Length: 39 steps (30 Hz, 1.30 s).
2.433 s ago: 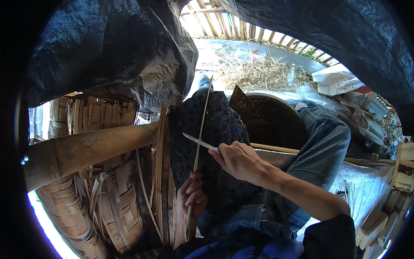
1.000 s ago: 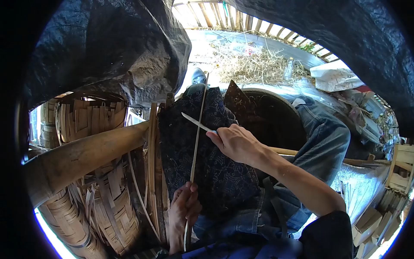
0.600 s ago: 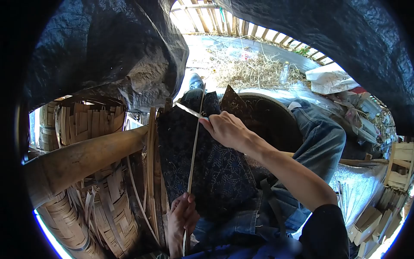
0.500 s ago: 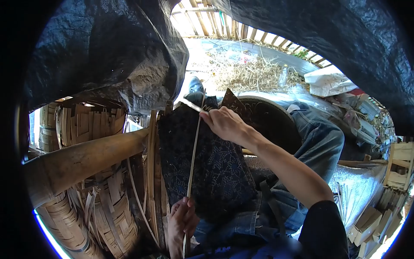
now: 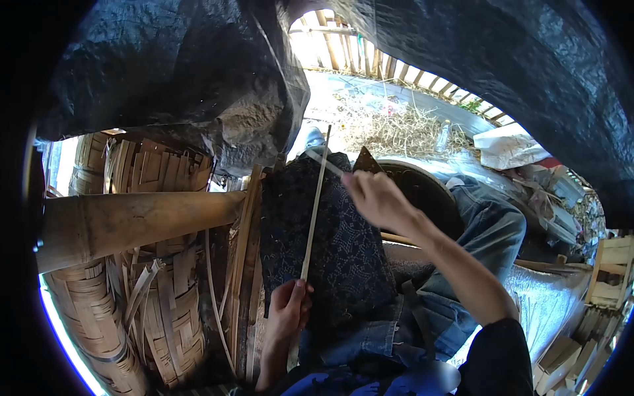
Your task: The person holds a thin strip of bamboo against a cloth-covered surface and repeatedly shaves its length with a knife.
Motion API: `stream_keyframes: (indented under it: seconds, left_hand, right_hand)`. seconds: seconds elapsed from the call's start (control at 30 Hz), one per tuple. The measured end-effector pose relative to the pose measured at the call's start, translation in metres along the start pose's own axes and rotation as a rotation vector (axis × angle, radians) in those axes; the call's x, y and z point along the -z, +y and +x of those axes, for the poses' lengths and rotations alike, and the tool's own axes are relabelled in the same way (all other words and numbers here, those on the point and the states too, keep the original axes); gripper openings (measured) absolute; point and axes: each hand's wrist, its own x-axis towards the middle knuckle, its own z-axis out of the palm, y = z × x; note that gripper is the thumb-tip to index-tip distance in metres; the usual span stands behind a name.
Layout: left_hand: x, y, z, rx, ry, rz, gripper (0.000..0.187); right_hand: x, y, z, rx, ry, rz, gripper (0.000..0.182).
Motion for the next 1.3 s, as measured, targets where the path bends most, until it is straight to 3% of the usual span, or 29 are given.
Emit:
stream_keyframes:
  seconds: [0.1,0.17,0.43,0.6,0.8,0.93,1.0,1.03,1.1,1.17,1.3]
  left_hand:
    - [-0.006,-0.007,0.0,-0.087,0.042,0.108,0.032]
    - [-0.005,-0.007,0.001,-0.09,0.05,0.137,0.032]
    - [-0.004,-0.027,0.004,-0.255,0.156,0.302,0.031]
    - [-0.012,-0.022,-0.013,-0.133,0.088,0.246,0.031]
    - [-0.01,-0.018,-0.025,-0.035,0.07,0.133,0.029]
    - [-0.005,-0.017,-0.03,-0.019,0.055,0.131,0.029]
    - [-0.005,-0.01,-0.026,0.015,0.055,0.029,0.03]
    - [-0.003,-0.007,-0.022,0.017,0.068,0.019,0.03]
    - [-0.002,-0.005,-0.01,-0.028,0.053,0.06,0.029]
    - [-0.005,0.005,-0.003,-0.026,0.044,0.07,0.029]
    - [-0.012,0.015,0.013,-0.087,0.033,0.171,0.028]
  right_hand:
    - [-0.016,-0.024,-0.042,0.023,0.055,-0.012,0.045]
    - [-0.026,-0.029,-0.057,0.181,0.072,-0.155,0.043]
    - [-0.036,-0.043,-0.051,0.101,0.037,-0.247,0.046]
    - [-0.045,-0.025,-0.032,-0.015,0.169,-0.37,0.049]
    - [-0.017,0.009,0.022,-0.008,0.044,-0.231,0.045]
    - [0.005,0.046,0.075,-0.186,-0.176,-0.281,0.043]
    - [0.018,0.052,0.085,-0.383,0.072,-0.06,0.047]
    - [0.017,0.053,0.085,-0.354,0.285,-0.054,0.047]
    - [0.004,0.064,0.064,0.049,0.523,-0.213,0.046]
    - [0.017,0.002,0.014,-0.173,0.064,0.002,0.045]
    - [-0.01,-0.045,-0.058,0.159,0.072,-0.035,0.039]
